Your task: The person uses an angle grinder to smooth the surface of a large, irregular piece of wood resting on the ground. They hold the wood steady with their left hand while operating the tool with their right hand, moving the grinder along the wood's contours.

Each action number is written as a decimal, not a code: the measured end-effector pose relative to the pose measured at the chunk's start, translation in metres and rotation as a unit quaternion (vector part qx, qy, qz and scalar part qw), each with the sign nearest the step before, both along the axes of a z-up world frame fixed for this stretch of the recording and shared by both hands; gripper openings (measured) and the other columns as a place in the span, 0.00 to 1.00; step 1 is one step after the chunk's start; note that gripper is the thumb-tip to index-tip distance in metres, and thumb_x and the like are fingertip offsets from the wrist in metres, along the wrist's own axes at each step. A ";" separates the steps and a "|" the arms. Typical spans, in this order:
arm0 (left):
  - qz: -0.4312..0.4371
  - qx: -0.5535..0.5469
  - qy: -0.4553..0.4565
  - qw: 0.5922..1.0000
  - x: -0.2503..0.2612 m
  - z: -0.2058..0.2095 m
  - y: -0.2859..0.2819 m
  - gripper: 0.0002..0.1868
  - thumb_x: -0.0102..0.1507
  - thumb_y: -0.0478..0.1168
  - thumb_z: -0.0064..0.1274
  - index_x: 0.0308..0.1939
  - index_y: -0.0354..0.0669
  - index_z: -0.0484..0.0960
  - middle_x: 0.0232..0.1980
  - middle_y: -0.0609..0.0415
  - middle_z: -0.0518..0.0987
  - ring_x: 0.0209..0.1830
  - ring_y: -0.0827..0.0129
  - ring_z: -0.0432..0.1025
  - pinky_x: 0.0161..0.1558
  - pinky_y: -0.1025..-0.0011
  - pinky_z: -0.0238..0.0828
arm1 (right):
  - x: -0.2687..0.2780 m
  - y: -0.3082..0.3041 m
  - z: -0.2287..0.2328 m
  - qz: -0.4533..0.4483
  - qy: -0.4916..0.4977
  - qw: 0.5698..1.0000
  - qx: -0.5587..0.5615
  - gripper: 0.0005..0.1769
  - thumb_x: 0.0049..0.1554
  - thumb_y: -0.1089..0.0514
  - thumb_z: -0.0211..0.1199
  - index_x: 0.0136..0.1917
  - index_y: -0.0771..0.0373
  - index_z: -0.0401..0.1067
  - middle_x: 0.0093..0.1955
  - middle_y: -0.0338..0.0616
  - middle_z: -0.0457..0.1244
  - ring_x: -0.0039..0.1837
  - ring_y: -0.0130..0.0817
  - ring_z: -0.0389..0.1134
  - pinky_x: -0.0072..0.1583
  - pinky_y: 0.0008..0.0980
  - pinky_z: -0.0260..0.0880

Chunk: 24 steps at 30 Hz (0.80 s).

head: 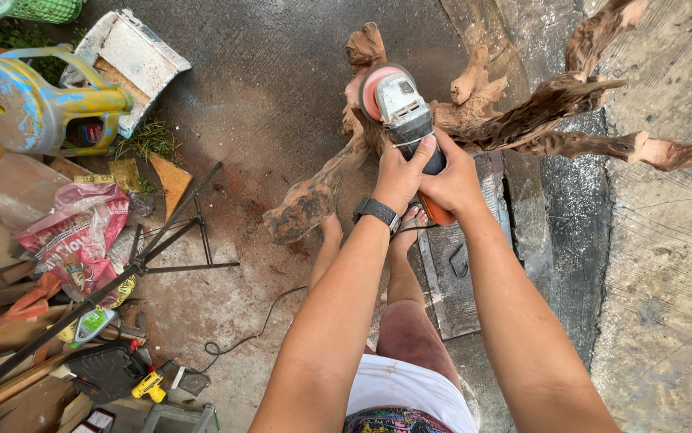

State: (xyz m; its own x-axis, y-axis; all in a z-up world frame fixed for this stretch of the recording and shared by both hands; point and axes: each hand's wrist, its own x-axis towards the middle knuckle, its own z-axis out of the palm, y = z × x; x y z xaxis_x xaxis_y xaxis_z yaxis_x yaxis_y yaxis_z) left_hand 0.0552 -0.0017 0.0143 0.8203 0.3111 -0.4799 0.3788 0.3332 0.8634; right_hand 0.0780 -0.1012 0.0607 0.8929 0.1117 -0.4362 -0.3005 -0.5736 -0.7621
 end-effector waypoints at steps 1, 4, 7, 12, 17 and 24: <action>0.003 -0.015 -0.011 1.000 -0.001 0.001 -0.001 0.48 0.70 0.57 0.63 0.83 0.31 0.61 0.80 0.24 0.66 0.82 0.30 0.57 0.81 0.33 0.54 | -0.001 -0.003 -0.003 0.004 0.012 1.000 -0.005 0.40 0.49 0.41 0.79 0.74 0.39 0.76 0.51 0.53 0.74 0.59 0.56 0.76 0.54 0.57 0.74; -0.005 0.005 0.004 1.000 -0.006 -0.007 -0.007 0.47 0.71 0.55 0.62 0.83 0.28 0.59 0.79 0.24 0.67 0.82 0.30 0.58 0.81 0.33 0.52 | -0.002 -0.002 -0.001 -0.005 0.009 1.000 -0.010 0.40 0.50 0.43 0.78 0.76 0.43 0.76 0.50 0.57 0.73 0.59 0.59 0.75 0.53 0.58 0.73; -0.017 0.032 -0.020 0.999 0.009 -0.005 -0.003 0.45 0.70 0.54 0.65 0.83 0.37 0.62 0.80 0.31 0.68 0.84 0.39 0.59 0.82 0.37 0.54 | 0.007 -0.003 -0.012 -0.010 0.002 1.000 -0.015 0.38 0.53 0.41 0.76 0.76 0.38 0.75 0.51 0.53 0.73 0.59 0.53 0.75 0.52 0.56 0.71; -0.005 0.016 0.002 1.000 0.003 -0.004 -0.014 0.44 0.69 0.55 0.64 0.79 0.31 0.66 0.76 0.27 0.72 0.80 0.35 0.63 0.80 0.36 0.57 | 0.000 -0.011 -0.012 -0.001 0.016 1.000 -0.021 0.41 0.50 0.40 0.78 0.76 0.39 0.75 0.52 0.55 0.73 0.61 0.57 0.75 0.54 0.58 0.72; 0.004 0.009 -0.009 1.000 0.008 -0.004 -0.012 0.43 0.69 0.53 0.65 0.80 0.35 0.66 0.77 0.30 0.72 0.82 0.40 0.62 0.80 0.38 0.58 | 0.005 -0.003 -0.001 -0.002 0.014 1.000 -0.019 0.42 0.51 0.41 0.77 0.78 0.39 0.74 0.54 0.58 0.73 0.62 0.61 0.74 0.56 0.58 0.73; 0.008 -0.015 0.000 1.000 0.003 -0.004 -0.003 0.41 0.70 0.50 0.64 0.81 0.35 0.65 0.77 0.32 0.72 0.82 0.41 0.62 0.81 0.40 0.56 | 0.003 0.001 0.001 0.008 0.017 0.999 -0.036 0.40 0.50 0.40 0.78 0.76 0.38 0.75 0.54 0.55 0.74 0.62 0.57 0.75 0.56 0.57 0.74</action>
State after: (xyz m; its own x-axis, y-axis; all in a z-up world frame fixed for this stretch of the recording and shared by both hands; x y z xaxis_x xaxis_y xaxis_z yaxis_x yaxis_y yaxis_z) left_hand 0.0578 -0.0048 0.0107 0.8151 0.3100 -0.4894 0.3728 0.3659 0.8527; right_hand 0.0811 -0.1002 0.0615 0.8755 0.0933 -0.4742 -0.3160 -0.6318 -0.7077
